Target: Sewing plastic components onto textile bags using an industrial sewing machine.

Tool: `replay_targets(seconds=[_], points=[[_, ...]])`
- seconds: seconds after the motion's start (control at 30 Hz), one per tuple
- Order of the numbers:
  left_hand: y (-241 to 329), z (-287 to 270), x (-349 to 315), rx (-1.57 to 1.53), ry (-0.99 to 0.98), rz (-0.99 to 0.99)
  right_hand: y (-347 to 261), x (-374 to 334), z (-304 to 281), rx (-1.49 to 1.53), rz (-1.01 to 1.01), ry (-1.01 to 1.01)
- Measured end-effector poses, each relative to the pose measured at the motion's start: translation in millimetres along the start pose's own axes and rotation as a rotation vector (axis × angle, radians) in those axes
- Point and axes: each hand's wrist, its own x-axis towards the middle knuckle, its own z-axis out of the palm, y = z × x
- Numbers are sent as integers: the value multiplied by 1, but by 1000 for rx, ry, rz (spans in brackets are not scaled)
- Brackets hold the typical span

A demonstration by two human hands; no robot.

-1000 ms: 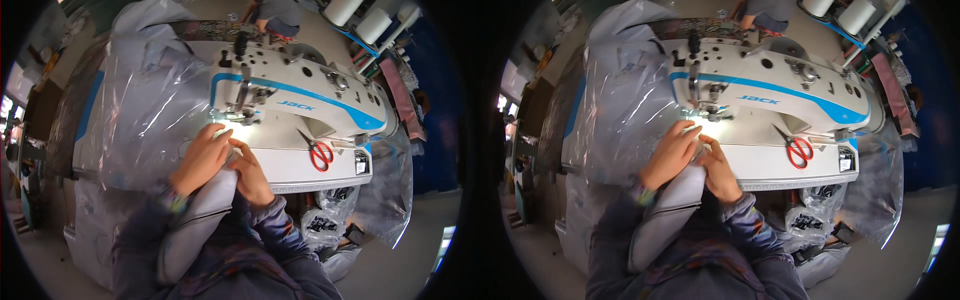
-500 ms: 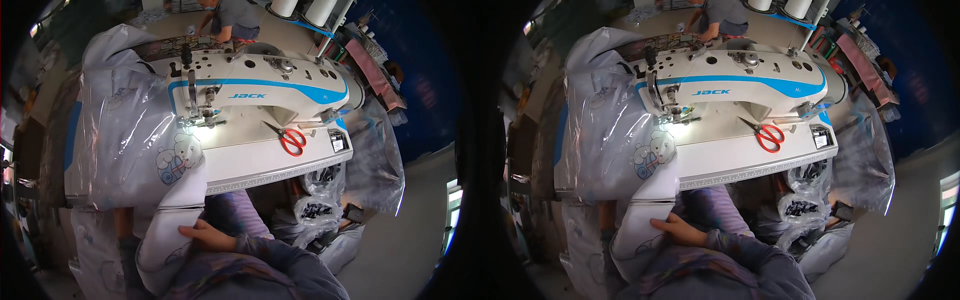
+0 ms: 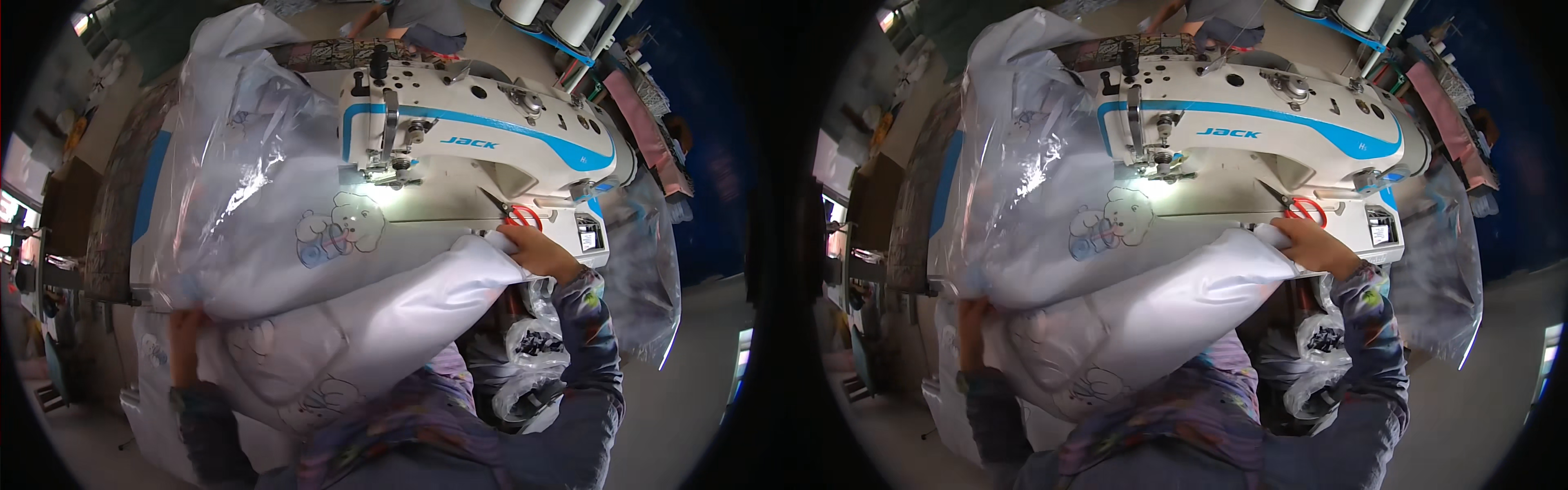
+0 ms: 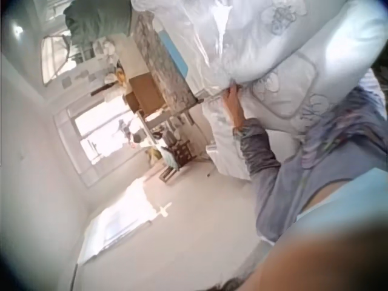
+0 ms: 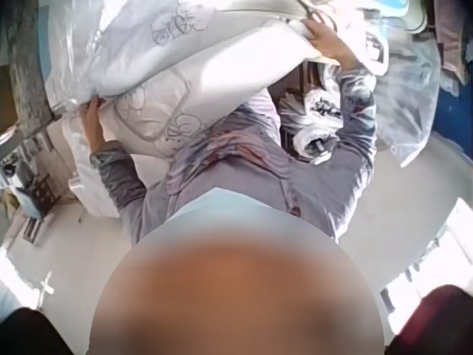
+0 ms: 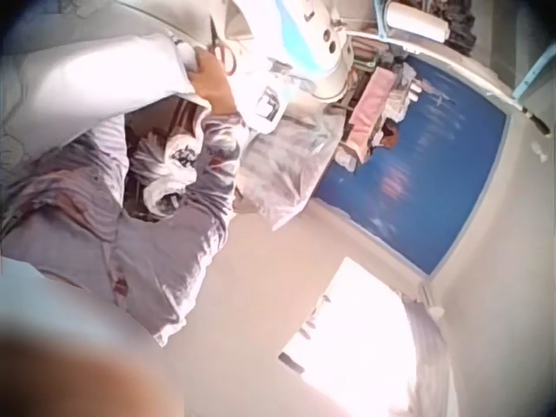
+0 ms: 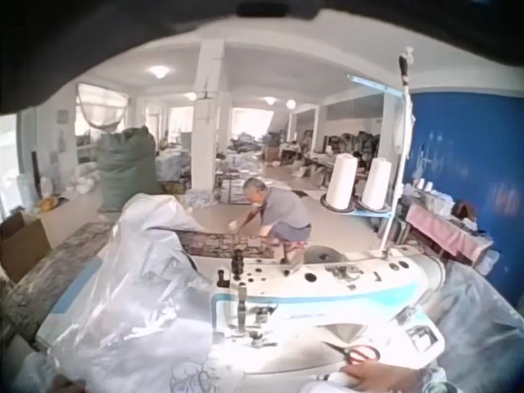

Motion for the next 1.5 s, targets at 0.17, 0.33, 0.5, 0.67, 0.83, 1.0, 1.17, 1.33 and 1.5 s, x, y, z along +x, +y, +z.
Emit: replay_targets(seconds=[0.17,0.33,0.5,0.67,0.83,1.0,1.17,1.33,1.5], points=[[63,13,123,1230,557,800,-42,-9,51,-194,38,-93],[51,54,148,1216,457,689,-23,-39,97,-104,97,-192],[143,56,21,1357,172,395,-14,-19,62,-129,-34,-204],[233,158,-48,1002,-95,1202,-68,74,66,199,-271,-55],[219,237,2,904,-239,1362,-93,103,137,24,-172,148],[192,253,4,800,-343,1234,-79,73,159,-132,-306,329],[186,266,5,836,-276,1178,-84,83,148,-296,-250,250],[180,273,21,857,-225,1192,-93,95,134,-403,-157,196],[192,284,38,865,-213,1183,-97,112,128,-504,-176,219]])
